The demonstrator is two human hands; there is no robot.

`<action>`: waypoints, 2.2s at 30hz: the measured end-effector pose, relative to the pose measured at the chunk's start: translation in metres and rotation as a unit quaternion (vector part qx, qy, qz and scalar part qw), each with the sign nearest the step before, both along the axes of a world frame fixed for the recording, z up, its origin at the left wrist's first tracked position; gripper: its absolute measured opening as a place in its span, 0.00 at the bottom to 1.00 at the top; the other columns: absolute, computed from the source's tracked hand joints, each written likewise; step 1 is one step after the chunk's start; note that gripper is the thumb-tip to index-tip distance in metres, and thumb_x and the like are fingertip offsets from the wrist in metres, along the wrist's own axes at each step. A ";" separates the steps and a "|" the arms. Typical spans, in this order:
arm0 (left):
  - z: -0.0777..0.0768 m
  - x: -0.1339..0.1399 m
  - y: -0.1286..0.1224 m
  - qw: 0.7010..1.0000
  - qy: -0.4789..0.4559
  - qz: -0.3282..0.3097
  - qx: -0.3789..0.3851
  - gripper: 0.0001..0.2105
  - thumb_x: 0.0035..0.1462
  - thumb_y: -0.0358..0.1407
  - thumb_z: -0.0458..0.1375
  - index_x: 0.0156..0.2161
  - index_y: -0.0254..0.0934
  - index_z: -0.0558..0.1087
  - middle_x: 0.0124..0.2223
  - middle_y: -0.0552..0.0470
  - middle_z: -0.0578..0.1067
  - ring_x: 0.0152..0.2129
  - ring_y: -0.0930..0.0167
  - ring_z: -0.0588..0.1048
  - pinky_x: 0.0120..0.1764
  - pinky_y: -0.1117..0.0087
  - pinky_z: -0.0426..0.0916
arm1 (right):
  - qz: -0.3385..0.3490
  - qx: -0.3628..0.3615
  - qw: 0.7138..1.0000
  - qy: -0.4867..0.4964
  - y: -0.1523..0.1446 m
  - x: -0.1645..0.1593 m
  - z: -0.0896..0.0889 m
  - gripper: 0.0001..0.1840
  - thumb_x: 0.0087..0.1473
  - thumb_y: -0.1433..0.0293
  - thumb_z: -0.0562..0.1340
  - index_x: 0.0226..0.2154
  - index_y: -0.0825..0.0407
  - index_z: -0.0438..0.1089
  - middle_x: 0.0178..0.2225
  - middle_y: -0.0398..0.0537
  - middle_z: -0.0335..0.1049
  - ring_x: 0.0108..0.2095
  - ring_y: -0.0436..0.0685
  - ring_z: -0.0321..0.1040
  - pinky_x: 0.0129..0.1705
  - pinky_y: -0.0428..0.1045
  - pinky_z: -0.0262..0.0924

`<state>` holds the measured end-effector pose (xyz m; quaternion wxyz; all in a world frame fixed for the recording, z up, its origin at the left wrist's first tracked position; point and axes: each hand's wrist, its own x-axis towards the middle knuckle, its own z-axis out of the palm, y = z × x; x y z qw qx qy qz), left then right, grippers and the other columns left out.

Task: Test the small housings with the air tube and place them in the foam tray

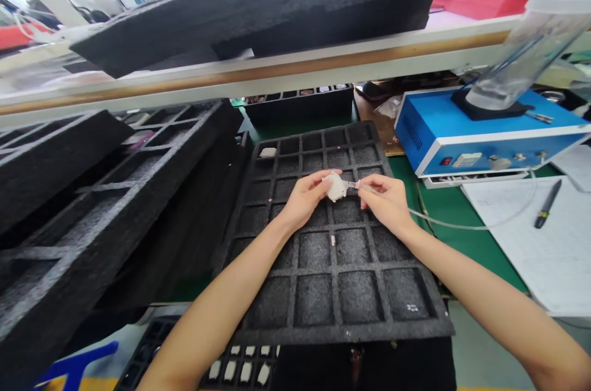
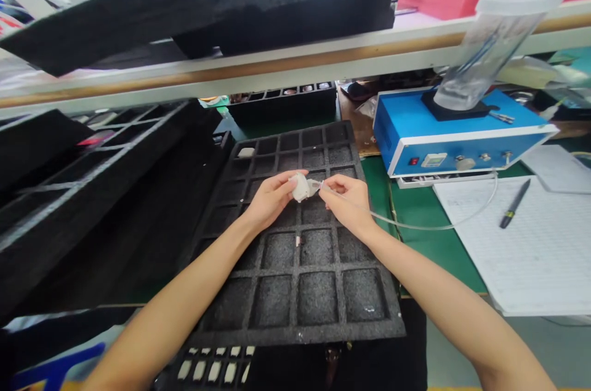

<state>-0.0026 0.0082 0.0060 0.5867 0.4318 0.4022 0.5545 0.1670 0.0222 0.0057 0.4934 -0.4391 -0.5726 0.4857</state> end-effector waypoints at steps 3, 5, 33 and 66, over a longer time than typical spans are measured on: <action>0.002 0.000 -0.004 0.999 0.020 -0.032 -0.012 0.16 0.47 0.37 0.64 0.42 0.34 0.75 0.35 0.50 0.75 0.31 0.71 0.73 0.34 0.67 0.73 | 0.023 -0.004 1.000 -0.008 -0.001 0.000 0.000 0.04 0.38 0.71 0.60 0.20 0.55 0.69 0.13 0.39 0.63 0.14 0.48 0.60 0.19 0.43 0.54; 0.003 -0.001 -0.005 0.998 0.040 -0.039 -0.009 0.16 0.46 0.37 0.65 0.42 0.34 0.75 0.36 0.50 0.75 0.30 0.70 0.74 0.31 0.65 0.74 | 0.030 -0.009 0.999 -0.012 -0.001 0.000 -0.001 0.04 0.38 0.71 0.60 0.20 0.55 0.69 0.13 0.39 0.63 0.15 0.47 0.60 0.19 0.43 0.53; 0.000 -0.001 -0.005 0.994 0.102 0.014 0.035 0.17 0.42 0.36 0.67 0.39 0.32 0.75 0.37 0.47 0.78 0.27 0.70 0.76 0.29 0.70 0.73 | 0.044 -0.003 0.999 -0.030 -0.004 -0.003 -0.001 0.03 0.37 0.71 0.60 0.18 0.55 0.66 0.13 0.40 0.62 0.15 0.47 0.58 0.19 0.44 0.52; 0.005 0.001 -0.007 0.998 0.048 -0.011 -0.046 0.18 0.39 0.36 0.68 0.39 0.32 0.77 0.33 0.49 0.78 0.26 0.72 0.75 0.24 0.75 0.72 | 0.164 -0.121 0.974 0.100 0.006 -0.003 -0.004 0.18 0.37 0.60 0.70 0.18 0.57 0.67 0.15 0.42 0.67 0.14 0.47 0.62 0.18 0.44 0.63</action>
